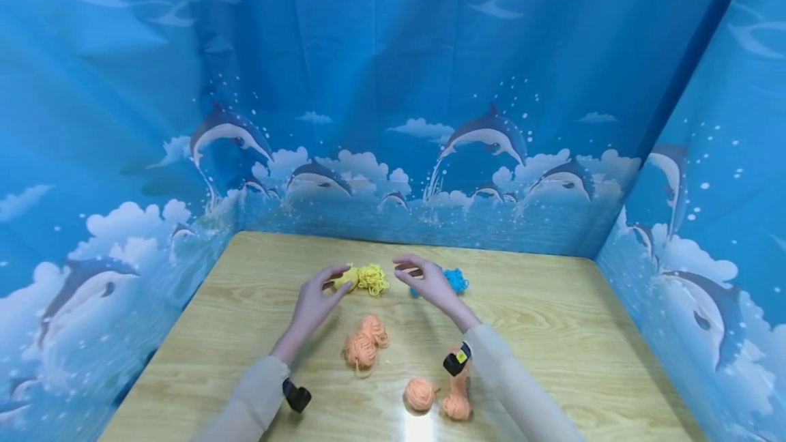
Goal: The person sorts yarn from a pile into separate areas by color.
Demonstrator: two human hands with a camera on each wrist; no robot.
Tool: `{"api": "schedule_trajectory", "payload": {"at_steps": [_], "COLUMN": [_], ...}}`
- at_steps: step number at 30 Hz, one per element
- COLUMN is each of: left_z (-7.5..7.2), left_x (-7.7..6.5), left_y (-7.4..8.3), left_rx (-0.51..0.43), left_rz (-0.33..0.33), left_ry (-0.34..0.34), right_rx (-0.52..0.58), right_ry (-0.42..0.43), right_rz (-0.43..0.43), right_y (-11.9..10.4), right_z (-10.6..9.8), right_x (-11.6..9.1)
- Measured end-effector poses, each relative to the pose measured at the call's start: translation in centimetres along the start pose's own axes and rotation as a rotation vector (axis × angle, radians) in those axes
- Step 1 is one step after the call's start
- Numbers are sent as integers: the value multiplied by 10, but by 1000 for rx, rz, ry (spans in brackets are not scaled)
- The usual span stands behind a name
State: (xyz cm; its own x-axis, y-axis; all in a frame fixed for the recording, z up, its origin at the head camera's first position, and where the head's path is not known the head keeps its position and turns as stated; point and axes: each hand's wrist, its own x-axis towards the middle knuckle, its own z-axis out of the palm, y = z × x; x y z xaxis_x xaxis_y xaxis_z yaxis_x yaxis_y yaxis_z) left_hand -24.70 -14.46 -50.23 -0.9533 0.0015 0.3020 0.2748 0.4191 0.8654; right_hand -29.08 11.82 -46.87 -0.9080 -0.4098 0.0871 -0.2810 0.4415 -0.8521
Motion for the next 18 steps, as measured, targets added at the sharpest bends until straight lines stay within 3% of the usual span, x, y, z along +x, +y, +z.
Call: {"api": "schedule_trajectory", "payload": {"at_steps": [7,18], "left_z": [7,22], "left_x": [-19,-54], "left_y": [7,23], "left_rx": [-71,-210], "left_rz": [56,39], "left_ry": [8,-65], "right_rx": [-17,-5], "right_ry": [-25,22], "right_rz": [-20,8], "right_y": [4,20], "right_z": [-15,-25], "right_x": [-31,-85]}}
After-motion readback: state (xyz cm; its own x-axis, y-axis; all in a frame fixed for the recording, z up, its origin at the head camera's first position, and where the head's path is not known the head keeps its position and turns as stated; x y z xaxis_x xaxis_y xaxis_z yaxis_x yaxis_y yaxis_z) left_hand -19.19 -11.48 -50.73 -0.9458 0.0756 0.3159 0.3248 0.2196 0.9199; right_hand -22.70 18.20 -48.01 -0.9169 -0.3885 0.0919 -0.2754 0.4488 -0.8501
